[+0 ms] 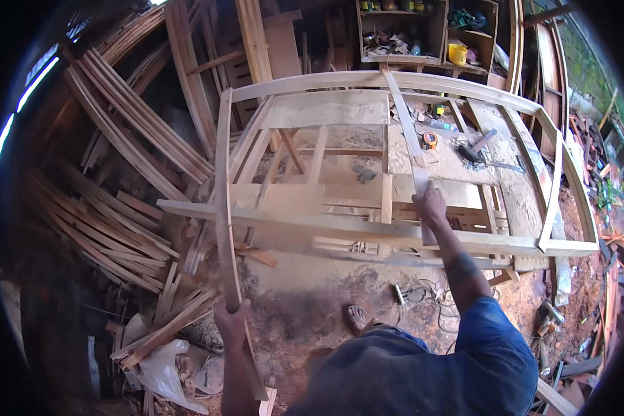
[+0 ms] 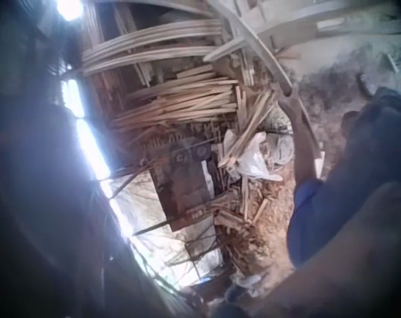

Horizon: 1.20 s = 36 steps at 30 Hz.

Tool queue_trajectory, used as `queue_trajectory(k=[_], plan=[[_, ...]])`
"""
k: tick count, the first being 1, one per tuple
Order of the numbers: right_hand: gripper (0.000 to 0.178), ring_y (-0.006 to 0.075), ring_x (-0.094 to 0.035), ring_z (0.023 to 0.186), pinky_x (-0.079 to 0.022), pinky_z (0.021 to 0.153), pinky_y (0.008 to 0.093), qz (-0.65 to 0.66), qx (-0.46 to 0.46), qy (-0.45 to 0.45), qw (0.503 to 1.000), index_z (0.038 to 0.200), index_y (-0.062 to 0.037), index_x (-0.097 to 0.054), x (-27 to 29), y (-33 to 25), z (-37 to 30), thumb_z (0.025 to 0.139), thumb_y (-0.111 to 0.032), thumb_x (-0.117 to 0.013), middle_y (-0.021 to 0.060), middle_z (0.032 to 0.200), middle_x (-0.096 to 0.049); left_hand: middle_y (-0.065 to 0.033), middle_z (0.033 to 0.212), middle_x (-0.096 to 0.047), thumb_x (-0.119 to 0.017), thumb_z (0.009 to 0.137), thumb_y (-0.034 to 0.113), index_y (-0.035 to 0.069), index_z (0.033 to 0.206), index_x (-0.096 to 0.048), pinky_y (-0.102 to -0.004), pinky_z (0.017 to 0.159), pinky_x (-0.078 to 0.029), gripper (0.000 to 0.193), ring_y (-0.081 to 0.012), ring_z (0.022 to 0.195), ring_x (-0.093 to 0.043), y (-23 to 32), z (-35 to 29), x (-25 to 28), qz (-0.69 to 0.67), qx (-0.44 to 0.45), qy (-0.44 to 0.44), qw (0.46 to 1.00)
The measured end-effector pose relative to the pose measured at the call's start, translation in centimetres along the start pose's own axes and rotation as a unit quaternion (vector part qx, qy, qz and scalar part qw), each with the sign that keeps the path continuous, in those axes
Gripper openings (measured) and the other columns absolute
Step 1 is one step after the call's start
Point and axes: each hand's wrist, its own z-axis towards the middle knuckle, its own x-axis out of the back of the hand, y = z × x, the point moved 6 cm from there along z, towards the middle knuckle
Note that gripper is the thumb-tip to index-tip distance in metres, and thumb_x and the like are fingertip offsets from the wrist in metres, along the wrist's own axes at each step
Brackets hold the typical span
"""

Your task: The person assembles a wooden frame by using a hammer to drive nails into the joints, positioning wooden slats, and using a measuring tape to check dimensions.

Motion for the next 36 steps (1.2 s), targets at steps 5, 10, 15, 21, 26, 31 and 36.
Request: queue_trajectory(k=[5, 10, 15, 21, 26, 31, 36], plan=[[0.077, 0.0483, -0.061, 0.110, -0.050, 0.096, 0.0518, -0.010, 0.021, 0.011, 1.000, 0.145, 0.0083, -0.037, -4.5, -1.3, 1.7, 0.087, -0.032, -0.066, 0.0337, 0.123, -0.057, -0.0086, 0.079, -0.068, -0.078, 0.078, 0.018, -0.004, 0.094, -0.067, -0.0346, 0.068, -0.051, 0.030, -0.0192, 0.071, -0.064, 0.5, 12.2, -1.6, -0.010, -0.006, -0.035, 0.999], [0.080, 0.0502, -0.059, 0.113, -0.050, 0.096, 0.0538, -0.017, -0.013, 0.001, 1.000, 0.149, 0.0023, -0.032, -4.7, -5.4, 0.0, 0.087, -0.036, -0.067, 0.0341, 0.129, -0.054, -0.0102, 0.082, -0.071, -0.078, 0.078, 0.019, -0.004, 0.096, -0.070, -0.0348, 0.069, -0.052, 0.031, -0.0196, 0.073, -0.067, -0.4, 27.3, -1.1, 0.006, -0.045, -0.031, 0.998], [0.080, 0.0492, -0.061, 0.110, -0.050, 0.094, 0.0543, -0.068, -0.053, 0.056, 0.995, 0.151, -0.0015, -0.031, -5.0, -4.6, -3.1, 0.088, -0.037, -0.068, 0.0331, 0.126, -0.057, -0.0121, 0.083, -0.074, -0.079, 0.075, 0.026, -0.004, 0.094, -0.072, -0.0352, 0.072, -0.054, 0.036, -0.0205, 0.076, -0.070, 1.6, 42.0, -3.6, 0.062, -0.089, -0.079, 0.991], [0.069, 0.0474, -0.061, 0.113, -0.049, 0.095, 0.0511, -0.043, -0.049, 0.110, 0.992, 0.143, 0.0021, -0.044, -5.6, -6.2, -3.9, 0.091, -0.036, -0.067, 0.0314, 0.124, -0.063, -0.0187, 0.088, -0.075, -0.078, 0.073, 0.033, -0.002, 0.092, -0.073, -0.0391, 0.079, -0.056, 0.040, -0.0309, 0.089, -0.074, -2.6, 62.1, -8.7, 0.132, -0.132, -0.112, 0.976], [0.078, 0.0448, -0.062, 0.114, -0.049, 0.097, 0.0483, -0.050, -0.036, 0.127, 0.990, 0.148, 0.0029, -0.040, -6.4, -5.0, -3.2, 0.089, -0.040, -0.070, 0.0299, 0.126, -0.063, -0.0272, 0.108, -0.071, -0.074, 0.074, 0.054, -0.004, 0.112, -0.068, -0.0459, 0.090, -0.053, 0.069, -0.0414, 0.105, -0.069, -4.3, 71.6, -10.5, 0.276, -0.145, -0.098, 0.945], [0.080, 0.0438, -0.061, 0.116, -0.048, 0.098, 0.0491, -0.033, -0.089, 0.076, 0.993, 0.147, 0.0016, -0.041, -5.5, -8.4, -2.7, 0.088, -0.044, -0.071, 0.0289, 0.126, -0.062, -0.0307, 0.116, -0.067, -0.071, 0.079, 0.059, 0.001, 0.126, -0.059, -0.0532, 0.095, -0.050, 0.076, -0.0458, 0.113, -0.063, -2.9, 68.1, -11.2, 0.345, -0.119, -0.072, 0.928], [0.077, 0.0413, -0.059, 0.120, -0.047, 0.101, 0.0472, -0.034, -0.099, 0.069, 0.992, 0.148, 0.0018, -0.038, -7.2, -5.9, -3.0, 0.092, -0.044, -0.066, 0.0284, 0.128, -0.061, -0.0309, 0.132, -0.058, -0.070, 0.084, 0.050, -0.002, 0.134, -0.052, -0.0528, 0.099, -0.047, 0.074, -0.0459, 0.121, -0.058, -6.1, 69.8, -13.9, 0.341, -0.192, -0.014, 0.920]])
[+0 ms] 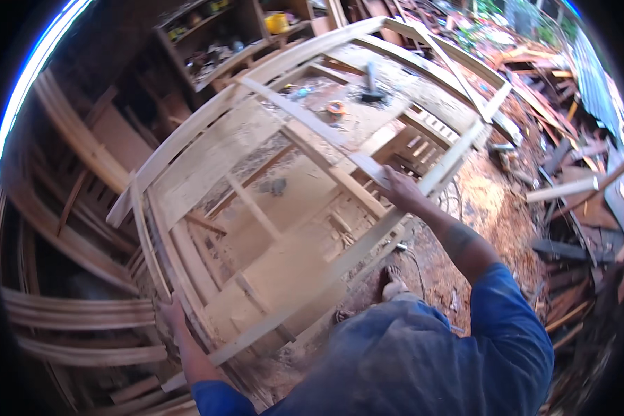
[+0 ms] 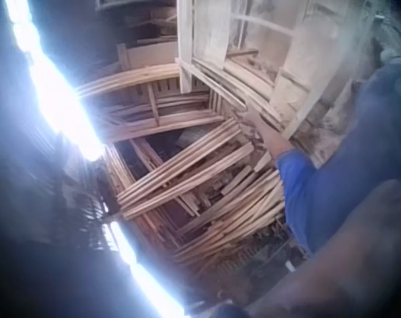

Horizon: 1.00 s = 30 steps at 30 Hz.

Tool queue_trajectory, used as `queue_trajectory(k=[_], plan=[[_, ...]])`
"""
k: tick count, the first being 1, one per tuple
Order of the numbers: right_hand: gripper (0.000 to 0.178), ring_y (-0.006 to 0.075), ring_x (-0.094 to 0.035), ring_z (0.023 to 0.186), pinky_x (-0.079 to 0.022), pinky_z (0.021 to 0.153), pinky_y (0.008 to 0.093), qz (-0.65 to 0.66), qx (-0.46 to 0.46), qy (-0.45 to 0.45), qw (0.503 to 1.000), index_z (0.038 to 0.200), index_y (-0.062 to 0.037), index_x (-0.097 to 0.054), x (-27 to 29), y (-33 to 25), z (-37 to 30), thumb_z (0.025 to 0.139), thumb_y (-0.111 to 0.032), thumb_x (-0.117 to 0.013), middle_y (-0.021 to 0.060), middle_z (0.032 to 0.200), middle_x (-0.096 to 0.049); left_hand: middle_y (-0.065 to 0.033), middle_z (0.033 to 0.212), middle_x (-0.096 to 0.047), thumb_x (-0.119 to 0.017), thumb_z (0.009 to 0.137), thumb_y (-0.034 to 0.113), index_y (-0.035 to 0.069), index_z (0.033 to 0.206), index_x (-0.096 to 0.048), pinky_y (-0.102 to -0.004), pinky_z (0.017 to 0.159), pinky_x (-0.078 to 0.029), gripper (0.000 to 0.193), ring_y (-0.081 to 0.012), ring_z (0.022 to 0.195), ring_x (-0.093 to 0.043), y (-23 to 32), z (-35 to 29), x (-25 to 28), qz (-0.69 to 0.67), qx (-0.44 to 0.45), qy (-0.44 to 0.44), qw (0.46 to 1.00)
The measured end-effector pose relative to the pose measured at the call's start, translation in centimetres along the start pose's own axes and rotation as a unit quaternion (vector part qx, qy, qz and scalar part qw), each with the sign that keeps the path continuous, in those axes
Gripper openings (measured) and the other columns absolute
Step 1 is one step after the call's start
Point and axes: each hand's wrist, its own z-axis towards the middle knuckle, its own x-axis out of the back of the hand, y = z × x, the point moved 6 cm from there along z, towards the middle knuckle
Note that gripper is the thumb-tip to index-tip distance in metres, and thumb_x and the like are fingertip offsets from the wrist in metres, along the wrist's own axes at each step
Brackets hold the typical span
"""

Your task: The person assembles a wooden frame by using a hammer to drive nails into the joints, positioning wooden slats, and using a measuring tape to check dimensions.

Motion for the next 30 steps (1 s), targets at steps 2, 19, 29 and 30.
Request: queue_trajectory(k=[2, 19, 29, 30], plan=[[0.079, 0.0415, -0.059, 0.119, -0.047, 0.100, 0.0476, 0.032, 0.010, -0.013, 0.999, 0.147, 0.0047, -0.038, -0.6, 1.4, 0.0, 0.093, -0.046, -0.065, 0.0301, 0.127, -0.061, -0.0275, 0.138, -0.052, -0.071, 0.085, 0.046, 0.000, 0.138, -0.048, -0.0541, 0.101, -0.045, 0.074, -0.0465, 0.123, -0.053, 0.3, -0.1, 0.6, 0.051, 0.004, -0.001, 0.999], [0.037, 0.0403, -0.068, 0.101, -0.053, 0.087, 0.0507, 0.008, -0.156, 0.001, 0.988, 0.107, -0.0043, -0.070, 2.8, 28.5, 34.8, 0.090, -0.036, -0.061, 0.0256, 0.109, -0.070, -0.0104, 0.102, -0.063, -0.061, 0.092, 0.008, -0.001, 0.114, -0.066, -0.0354, 0.092, -0.047, 0.024, -0.0221, 0.097, -0.060, 39.3, -29.2, 2.2, -0.296, -0.101, -0.190, 0.931], [0.024, 0.0390, -0.072, 0.086, -0.058, 0.074, 0.0471, -0.102, -0.035, 0.035, 0.994, 0.097, 0.0003, -0.070, -0.6, 28.0, 42.5, 0.092, -0.015, -0.052, 0.0216, 0.094, -0.072, -0.0131, 0.098, -0.070, -0.063, 0.092, 0.004, -0.005, 0.100, -0.070, -0.0342, 0.090, -0.050, 0.014, -0.0238, 0.096, -0.066, 55.5, -33.8, 2.1, -0.288, -0.102, -0.308, 0.901], [0.024, 0.0390, -0.072, 0.086, -0.058, 0.074, 0.0471, -0.101, -0.029, 0.033, 0.994, 0.097, 0.0003, -0.070, -0.1, 27.1, 42.5, 0.092, -0.015, -0.052, 0.0216, 0.094, -0.072, -0.0136, 0.099, -0.071, -0.064, 0.092, 0.005, -0.005, 0.100, -0.070, -0.0346, 0.090, -0.050, 0.014, -0.0241, 0.096, -0.067, 56.6, -33.9, 1.8, -0.293, -0.110, -0.319, 0.894]])
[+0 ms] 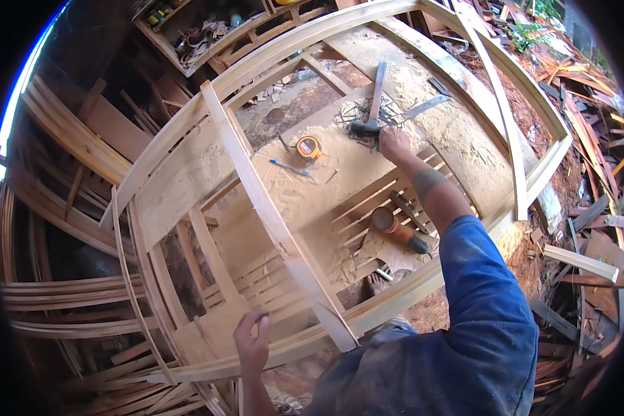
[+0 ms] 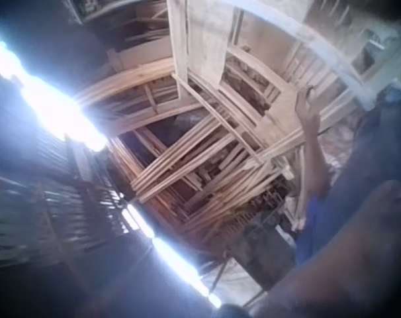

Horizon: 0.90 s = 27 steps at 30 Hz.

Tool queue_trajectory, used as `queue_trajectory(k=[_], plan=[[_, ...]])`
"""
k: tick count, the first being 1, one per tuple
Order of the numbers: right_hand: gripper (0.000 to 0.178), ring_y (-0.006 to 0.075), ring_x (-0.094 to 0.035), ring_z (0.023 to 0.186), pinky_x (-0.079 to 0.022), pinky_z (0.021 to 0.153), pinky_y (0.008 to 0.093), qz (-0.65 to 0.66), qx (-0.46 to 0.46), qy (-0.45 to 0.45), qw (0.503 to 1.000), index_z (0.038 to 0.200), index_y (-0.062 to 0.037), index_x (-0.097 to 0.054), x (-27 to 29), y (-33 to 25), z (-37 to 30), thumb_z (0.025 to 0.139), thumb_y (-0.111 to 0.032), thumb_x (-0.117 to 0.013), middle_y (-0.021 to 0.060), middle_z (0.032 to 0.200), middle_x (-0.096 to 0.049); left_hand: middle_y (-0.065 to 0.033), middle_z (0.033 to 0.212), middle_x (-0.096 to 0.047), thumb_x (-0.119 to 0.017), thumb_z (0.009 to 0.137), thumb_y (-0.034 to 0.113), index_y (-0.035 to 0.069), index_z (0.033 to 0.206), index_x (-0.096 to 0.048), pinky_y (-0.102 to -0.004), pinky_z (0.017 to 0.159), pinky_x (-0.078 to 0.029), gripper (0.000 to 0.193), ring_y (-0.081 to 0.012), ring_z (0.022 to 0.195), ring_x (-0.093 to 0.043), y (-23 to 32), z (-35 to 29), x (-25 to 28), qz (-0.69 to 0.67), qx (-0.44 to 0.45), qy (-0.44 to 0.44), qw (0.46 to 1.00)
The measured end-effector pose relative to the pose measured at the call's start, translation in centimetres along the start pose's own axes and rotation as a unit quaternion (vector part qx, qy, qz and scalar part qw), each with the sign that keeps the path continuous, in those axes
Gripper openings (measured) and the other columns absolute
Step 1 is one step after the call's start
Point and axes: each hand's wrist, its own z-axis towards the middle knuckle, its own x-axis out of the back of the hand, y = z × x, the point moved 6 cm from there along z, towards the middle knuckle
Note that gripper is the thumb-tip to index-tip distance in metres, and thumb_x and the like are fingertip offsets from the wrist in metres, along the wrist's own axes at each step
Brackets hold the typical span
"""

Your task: The person assembles a wooden frame by using a hammer to drive nails into the joints, positioning wooden slats, and using a measuring tape to check dimensions.

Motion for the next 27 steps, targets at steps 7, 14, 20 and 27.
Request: queue_trajectory(k=[7, 14, 20, 27], plan=[[0.025, 0.0378, -0.072, 0.090, -0.059, 0.077, 0.0461, -0.059, 0.027, -0.090, 0.994, 0.095, -0.0016, -0.074, 1.6, -0.9, 0.1, 0.092, -0.013, -0.051, 0.0217, 0.096, -0.073, -0.0149, 0.101, -0.072, -0.065, 0.091, 0.006, -0.003, 0.101, -0.071, -0.0355, 0.089, -0.052, 0.015, -0.0242, 0.096, -0.068, 6.9, 4.4, -6.1, -0.008, -0.120, -0.055, 0.991], [0.026, 0.0342, -0.072, 0.078, -0.056, 0.070, 0.0437, 0.136, 0.067, -0.127, 0.980, 0.089, -0.0001, -0.073, 9.6, -6.5, -2.9, 0.083, -0.024, -0.065, 0.0216, 0.083, -0.071, -0.0132, 0.106, -0.071, -0.055, 0.101, 0.024, 0.000, 0.111, -0.068, -0.0376, 0.093, -0.051, 0.029, -0.0268, 0.104, -0.067, 7.4, 8.5, -9.6, -0.238, 0.019, -0.060, 0.969], [0.029, 0.0218, -0.065, 0.077, -0.052, 0.073, 0.0394, 0.358, 0.256, -0.322, 0.838, 0.093, 0.0010, -0.070, 13.4, -17.9, -11.9, 0.092, -0.028, -0.067, 0.0141, 0.081, -0.070, -0.0102, 0.099, -0.061, -0.042, 0.107, 0.038, 0.006, 0.116, -0.057, -0.0365, 0.087, -0.052, 0.036, -0.0235, 0.096, -0.062, 11.4, 12.4, -15.9, -0.699, 0.276, -0.017, 0.659], [0.025, 0.0298, -0.059, 0.120, -0.051, 0.096, 0.0463, -0.077, 0.188, -0.019, 0.979, 0.114, -0.0146, -0.069, 5.0, -5.5, 5.7, 0.092, -0.018, -0.058, 0.0136, 0.123, -0.059, 0.0015, 0.071, -0.046, -0.049, 0.104, 0.032, 0.015, 0.097, -0.057, -0.0293, 0.054, -0.035, 0.020, -0.0138, 0.062, -0.044, 4.5, 3.3, -8.9, -0.610, 0.317, -0.039, 0.725]])
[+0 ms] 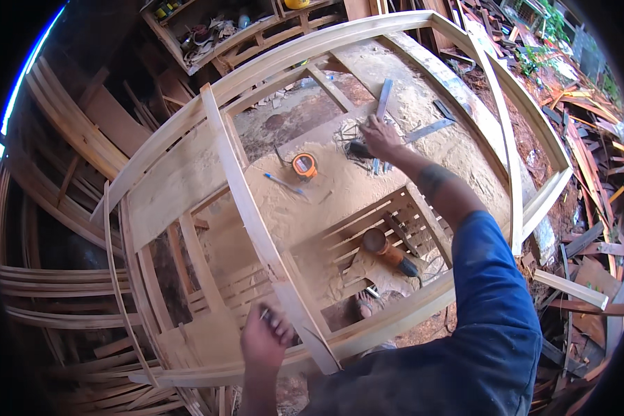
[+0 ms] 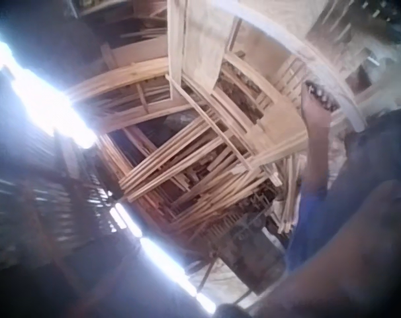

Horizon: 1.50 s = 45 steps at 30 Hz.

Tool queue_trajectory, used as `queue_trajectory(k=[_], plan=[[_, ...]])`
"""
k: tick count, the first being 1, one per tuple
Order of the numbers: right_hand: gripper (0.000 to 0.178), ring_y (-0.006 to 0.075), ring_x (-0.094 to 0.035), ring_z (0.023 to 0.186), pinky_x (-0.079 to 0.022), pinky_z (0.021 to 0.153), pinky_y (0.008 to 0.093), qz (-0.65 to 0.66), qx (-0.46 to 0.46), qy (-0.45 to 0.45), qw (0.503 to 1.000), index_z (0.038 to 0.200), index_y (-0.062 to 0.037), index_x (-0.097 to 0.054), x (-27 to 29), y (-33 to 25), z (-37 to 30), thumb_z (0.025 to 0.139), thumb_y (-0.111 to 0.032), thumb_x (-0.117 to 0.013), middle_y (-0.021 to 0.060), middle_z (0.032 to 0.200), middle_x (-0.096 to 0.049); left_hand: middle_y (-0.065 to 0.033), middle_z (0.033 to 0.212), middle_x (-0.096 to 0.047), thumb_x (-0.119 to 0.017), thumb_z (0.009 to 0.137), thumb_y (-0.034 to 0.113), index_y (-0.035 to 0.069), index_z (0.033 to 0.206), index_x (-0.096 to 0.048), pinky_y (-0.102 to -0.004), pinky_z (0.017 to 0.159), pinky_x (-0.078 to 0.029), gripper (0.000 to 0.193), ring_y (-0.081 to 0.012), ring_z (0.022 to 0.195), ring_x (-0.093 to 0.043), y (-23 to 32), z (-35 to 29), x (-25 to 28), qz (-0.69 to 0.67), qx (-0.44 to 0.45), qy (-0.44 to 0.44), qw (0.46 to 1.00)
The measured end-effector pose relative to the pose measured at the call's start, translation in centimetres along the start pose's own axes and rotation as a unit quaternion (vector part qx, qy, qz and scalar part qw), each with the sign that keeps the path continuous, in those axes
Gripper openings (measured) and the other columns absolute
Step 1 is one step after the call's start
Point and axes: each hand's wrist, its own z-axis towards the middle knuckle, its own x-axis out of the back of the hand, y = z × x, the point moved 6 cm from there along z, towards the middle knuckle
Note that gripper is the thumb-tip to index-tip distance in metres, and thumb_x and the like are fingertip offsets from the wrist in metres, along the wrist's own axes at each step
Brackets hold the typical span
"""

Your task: The person assembles a wooden frame by using a hammer to drive nails into the joints, positioning wooden slats, and using a measuring tape to check dimensions.

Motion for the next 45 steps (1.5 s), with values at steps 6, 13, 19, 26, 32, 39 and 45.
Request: queue_trajectory(k=[6, 13, 19, 26, 32, 39, 45], plan=[[0.028, 0.0284, -0.041, 0.140, -0.029, 0.118, 0.0540, -0.169, 0.137, -0.054, 0.975, 0.118, -0.0283, -0.069, -8.0, 5.1, 4.8, 0.093, -0.024, -0.058, 0.0100, 0.144, -0.051, -0.0039, 0.094, -0.060, -0.056, 0.100, 0.015, 0.010, 0.112, -0.059, -0.0337, 0.077, -0.049, 0.013, -0.0201, 0.087, -0.058, 0.5, -6.8, 16.2, -0.013, -0.080, 0.042, 0.996], [0.010, 0.0258, -0.057, 0.096, -0.040, 0.102, 0.0434, 0.048, 0.242, 0.119, 0.962, 0.084, -0.0134, -0.064, 1.6, 1.9, 4.8, 0.090, -0.019, -0.058, 0.0070, 0.084, -0.055, -0.0060, 0.106, -0.066, -0.057, 0.100, 0.009, 0.010, 0.115, -0.059, -0.0383, 0.090, -0.055, 0.015, -0.0214, 0.103, -0.065, 2.3, -7.9, 16.1, -0.035, -0.106, 0.014, 0.994], [0.020, 0.0273, -0.068, 0.081, -0.051, 0.075, 0.0460, -0.187, 0.120, 0.106, 0.969, 0.109, -0.0176, -0.061, 16.7, -3.5, -7.7, 0.092, -0.027, -0.059, 0.0087, 0.082, -0.066, -0.0083, 0.098, -0.064, -0.058, 0.101, 0.010, 0.010, 0.106, -0.059, -0.0378, 0.083, -0.053, 0.005, -0.0203, 0.090, -0.061, 4.8, -5.3, 12.9, 0.041, -0.078, -0.081, 0.993], [0.035, 0.0376, -0.064, 0.067, -0.048, 0.064, 0.0477, 0.176, -0.286, 0.087, 0.938, 0.102, -0.0028, -0.062, 24.1, -9.3, -39.2, 0.094, -0.036, -0.064, 0.0216, 0.073, -0.064, -0.0039, 0.088, -0.059, -0.063, 0.100, 0.010, 0.006, 0.102, -0.062, -0.0262, 0.063, -0.043, 0.005, -0.0092, 0.068, -0.049, 4.8, -2.5, 15.2, 0.225, -0.005, -0.239, 0.945], [0.025, 0.0200, -0.060, 0.064, -0.049, 0.060, 0.0390, 0.340, -0.593, 0.054, 0.728, 0.100, -0.0020, -0.062, 15.8, -25.6, -64.7, 0.091, -0.025, -0.062, 0.0105, 0.071, -0.060, 0.0012, 0.073, -0.056, -0.057, 0.102, 0.012, 0.003, 0.089, -0.061, -0.0242, 0.057, -0.039, 0.017, -0.0024, 0.063, -0.044, 5.4, -2.3, 12.3, 0.471, -0.091, -0.316, 0.818], [0.018, 0.0142, -0.052, 0.056, -0.044, 0.051, 0.0335, 0.437, -0.609, 0.030, 0.661, 0.096, -0.0032, -0.058, 7.5, -40.0, -71.8, 0.092, -0.021, -0.059, 0.0031, 0.068, -0.053, -0.0091, 0.083, -0.069, -0.064, 0.095, 0.010, -0.004, 0.104, -0.066, -0.0307, 0.066, -0.049, 0.017, -0.0149, 0.074, -0.064, -0.1, -1.3, 4.3, 0.525, -0.262, -0.505, 0.633], [0.029, 0.0335, -0.058, 0.076, -0.046, 0.071, 0.0447, 0.349, -0.517, 0.007, 0.782, 0.095, 0.0016, -0.055, 8.8, -41.6, -62.4, 0.092, -0.027, -0.060, 0.0220, 0.079, -0.057, -0.0133, 0.091, -0.074, -0.069, 0.092, 0.012, -0.004, 0.101, -0.072, -0.0320, 0.070, -0.052, 0.018, -0.0182, 0.079, -0.068, -4.1, -1.5, 2.6, 0.586, -0.286, -0.572, 0.498]])
